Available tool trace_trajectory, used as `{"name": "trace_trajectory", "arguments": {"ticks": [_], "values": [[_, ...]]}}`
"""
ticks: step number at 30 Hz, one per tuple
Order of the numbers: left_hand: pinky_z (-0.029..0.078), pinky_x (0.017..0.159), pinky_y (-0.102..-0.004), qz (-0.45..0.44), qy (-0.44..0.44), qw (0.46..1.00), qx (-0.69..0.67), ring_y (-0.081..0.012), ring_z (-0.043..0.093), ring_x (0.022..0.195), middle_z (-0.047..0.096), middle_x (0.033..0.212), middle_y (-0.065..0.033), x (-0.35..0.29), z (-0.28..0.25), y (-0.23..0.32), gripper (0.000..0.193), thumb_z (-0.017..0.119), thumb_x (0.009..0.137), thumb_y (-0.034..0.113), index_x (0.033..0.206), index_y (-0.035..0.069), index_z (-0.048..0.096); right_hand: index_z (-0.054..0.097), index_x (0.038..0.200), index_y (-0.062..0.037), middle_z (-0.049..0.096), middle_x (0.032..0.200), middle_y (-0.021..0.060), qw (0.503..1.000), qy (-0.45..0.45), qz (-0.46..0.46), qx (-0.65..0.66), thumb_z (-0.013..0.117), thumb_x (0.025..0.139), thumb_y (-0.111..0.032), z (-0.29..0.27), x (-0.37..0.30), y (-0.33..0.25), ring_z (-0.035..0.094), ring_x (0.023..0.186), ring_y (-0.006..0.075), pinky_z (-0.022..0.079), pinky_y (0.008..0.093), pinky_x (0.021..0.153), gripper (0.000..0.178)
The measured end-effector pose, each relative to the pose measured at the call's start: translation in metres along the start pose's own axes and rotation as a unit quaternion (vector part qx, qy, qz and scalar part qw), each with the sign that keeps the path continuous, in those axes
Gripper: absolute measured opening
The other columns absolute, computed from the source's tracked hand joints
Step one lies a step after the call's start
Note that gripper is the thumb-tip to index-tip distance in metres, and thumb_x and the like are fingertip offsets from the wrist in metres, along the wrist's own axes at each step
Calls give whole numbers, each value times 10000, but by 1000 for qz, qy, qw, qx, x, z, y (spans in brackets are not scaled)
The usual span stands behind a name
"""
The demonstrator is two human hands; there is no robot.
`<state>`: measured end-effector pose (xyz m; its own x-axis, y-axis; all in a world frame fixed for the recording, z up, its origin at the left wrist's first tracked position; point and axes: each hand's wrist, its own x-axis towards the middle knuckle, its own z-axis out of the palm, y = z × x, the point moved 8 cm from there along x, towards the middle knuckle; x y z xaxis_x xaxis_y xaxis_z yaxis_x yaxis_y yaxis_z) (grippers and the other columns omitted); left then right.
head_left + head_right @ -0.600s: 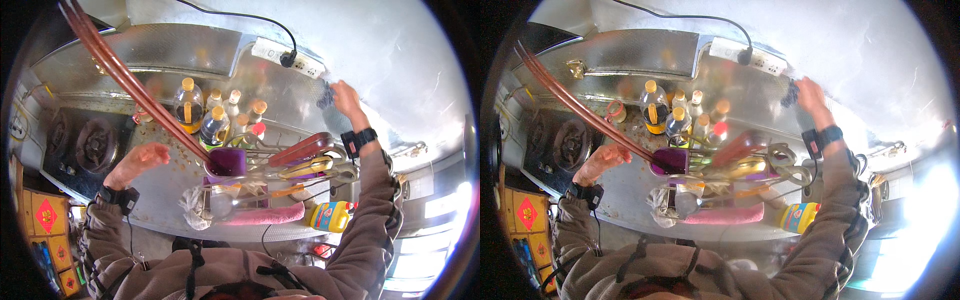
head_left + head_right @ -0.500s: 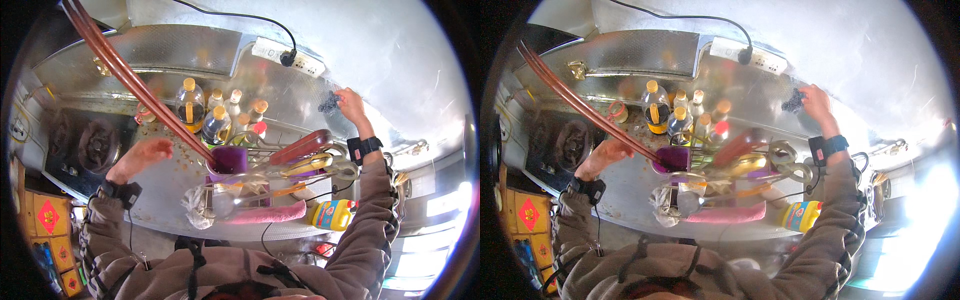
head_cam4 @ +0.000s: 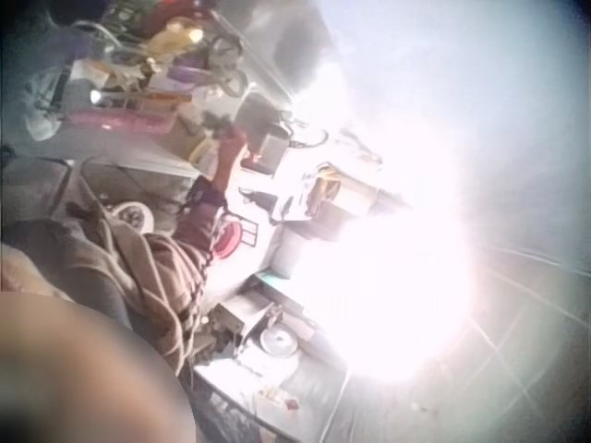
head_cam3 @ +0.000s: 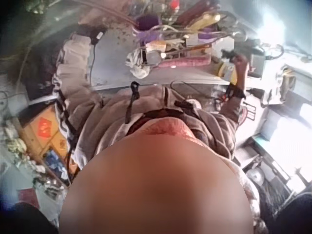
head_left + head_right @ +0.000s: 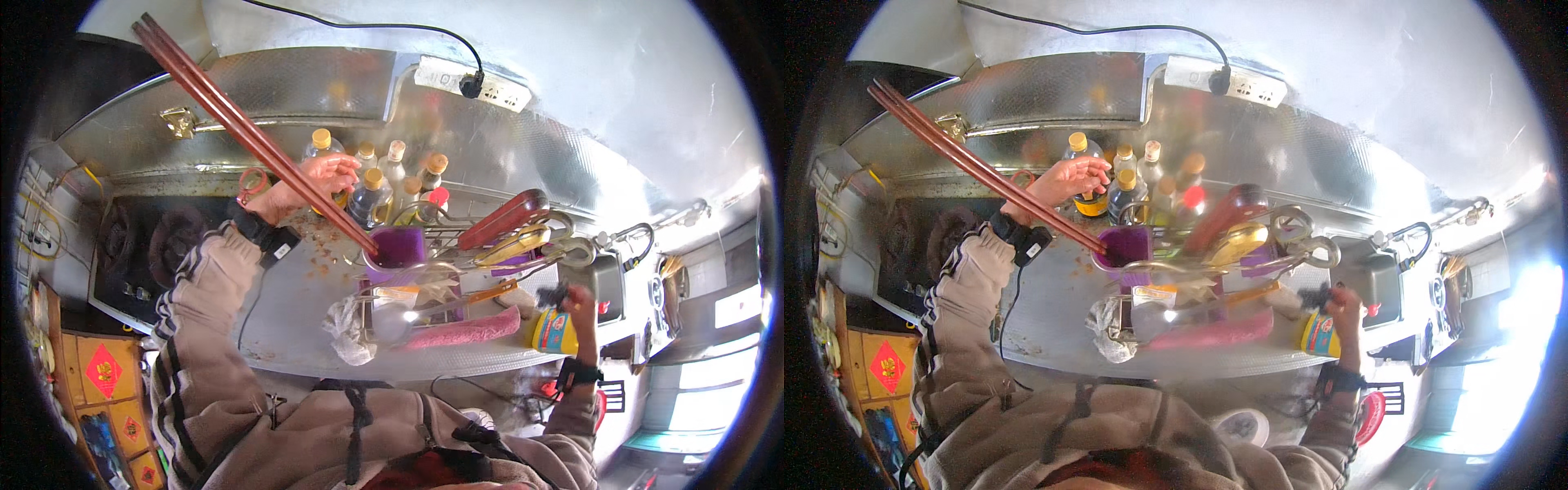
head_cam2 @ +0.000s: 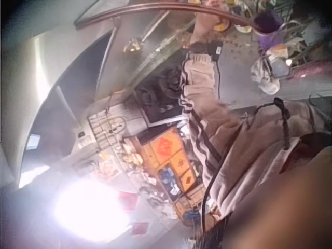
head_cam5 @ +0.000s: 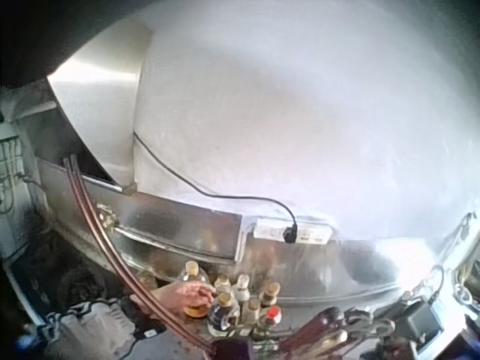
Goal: The person wipes a stainless steel kitchen counter and backsplash using a white cloth and a dark scrubber, moving around bottles and a utensil rack. They rinse the scrubber in a bowl of water and continue wiping the surface.
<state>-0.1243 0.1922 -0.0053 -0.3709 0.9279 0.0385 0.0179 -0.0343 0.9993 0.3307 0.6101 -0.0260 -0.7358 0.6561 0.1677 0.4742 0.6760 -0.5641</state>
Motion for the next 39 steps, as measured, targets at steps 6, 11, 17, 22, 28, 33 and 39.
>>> {"name": "trace_trajectory", "arguments": {"ticks": [6,11,17,22,28,33,39], "values": [[492,906,-272,4,-81,997,1,-140,592,1013,609,1092,-65,12,23,-7,402,638,940,181,1291,27,516,651,1139,14,674,1070,71,918,-240,103,299,705,797,15,89,-112,-102,640,959,160,523,306,842,346],[479,933,-286,-75,-96,992,26,-123,578,1014,572,1160,-44,-4,45,-13,419,647,939,188,1306,56,496,521,1299,25,597,1268,114,793,-300,67,526,659,856,47,169,-121,-196,595,1132,230,493,368,969,465],[474,896,-268,-117,-126,985,16,-96,571,1026,595,1102,-19,-63,50,-23,377,630,943,164,1279,27,531,500,1271,-36,572,1166,93,844,-237,-7,480,650,928,-160,230,-130,-248,568,1046,208,491,360,911,395],[491,891,-302,-75,-195,968,142,-134,556,1048,574,1149,-28,-106,69,-57,420,643,941,196,1317,76,501,594,1015,-62,471,815,67,935,-151,-314,68,691,864,-283,257,-120,-305,471,767,210,395,386,690,285],[478,920,-303,-93,-177,964,174,-138,559,1060,602,1144,-53,-141,70,-79,436,687,910,218,1279,49,529,618,1179,-114,624,1178,79,911,-380,-65,147,708,788,-107,291,-131,-247,610,1016,265,500,406,844,402],[484,917,-297,-113,-87,984,103,-129,573,1048,617,1128,-49,-147,19,-48,373,654,925,140,1267,39,544,726,795,-137,686,804,165,838,-435,-81,-319,618,708,-258,259,-201,-93,691,752,302,544,433,647,184],[489,893,-268,-38,-5,983,181,-99,575,1008,621,1079,-15,-120,-21,9,328,623,942,122,1250,36,551,731,882,-59,705,796,140,951,-179,172,-183,667,682,-93,63,-213,-36,693,752,284,549,387,679,212]]}}
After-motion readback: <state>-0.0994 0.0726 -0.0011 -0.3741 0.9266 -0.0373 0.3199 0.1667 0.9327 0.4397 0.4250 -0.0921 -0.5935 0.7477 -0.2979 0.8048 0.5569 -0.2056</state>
